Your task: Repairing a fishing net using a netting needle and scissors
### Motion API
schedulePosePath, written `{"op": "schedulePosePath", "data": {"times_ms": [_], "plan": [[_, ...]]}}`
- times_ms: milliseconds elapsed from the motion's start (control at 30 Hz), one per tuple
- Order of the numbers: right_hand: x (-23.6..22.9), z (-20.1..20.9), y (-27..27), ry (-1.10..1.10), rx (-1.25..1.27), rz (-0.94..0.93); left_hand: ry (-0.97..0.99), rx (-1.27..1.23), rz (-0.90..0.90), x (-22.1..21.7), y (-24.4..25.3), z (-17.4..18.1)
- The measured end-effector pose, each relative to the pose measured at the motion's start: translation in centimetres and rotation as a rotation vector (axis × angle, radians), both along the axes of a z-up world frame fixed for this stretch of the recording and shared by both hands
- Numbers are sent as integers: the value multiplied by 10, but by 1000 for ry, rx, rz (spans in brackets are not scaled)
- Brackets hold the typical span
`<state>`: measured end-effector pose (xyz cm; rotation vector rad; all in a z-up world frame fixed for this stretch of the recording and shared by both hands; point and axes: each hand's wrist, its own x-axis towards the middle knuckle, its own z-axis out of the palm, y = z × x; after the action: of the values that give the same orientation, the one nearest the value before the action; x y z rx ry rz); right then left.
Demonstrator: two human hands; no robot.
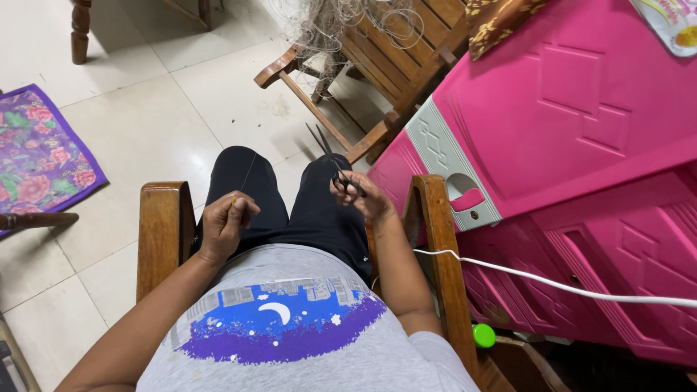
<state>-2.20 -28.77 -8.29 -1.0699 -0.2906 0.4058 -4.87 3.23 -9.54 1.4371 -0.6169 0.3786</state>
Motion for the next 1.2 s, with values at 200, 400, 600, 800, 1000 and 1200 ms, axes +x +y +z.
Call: {"op": "schedulePosePath", "data": {"times_ms": [200, 400, 600, 800, 1000, 1200], "plan": [[35, -13, -5, -20, 94, 4, -78, 58, 1, -9, -4, 10], [53, 13, -5, -22, 27, -5, -142, 67, -48, -11, -7, 9], [66, 14, -6, -41, 38, -3, -184, 67, -68, -10, -6, 10], [70, 30, 0, -50, 26, -29, -215, 83, -77, -14, -7, 20], [76, 39, 5, -76, 3, -78, -209, 90, -85, -13, -6, 16], [70, 61, 13, -92, -43, -106, -211, 88, -81, -13, -5, 16]]}}
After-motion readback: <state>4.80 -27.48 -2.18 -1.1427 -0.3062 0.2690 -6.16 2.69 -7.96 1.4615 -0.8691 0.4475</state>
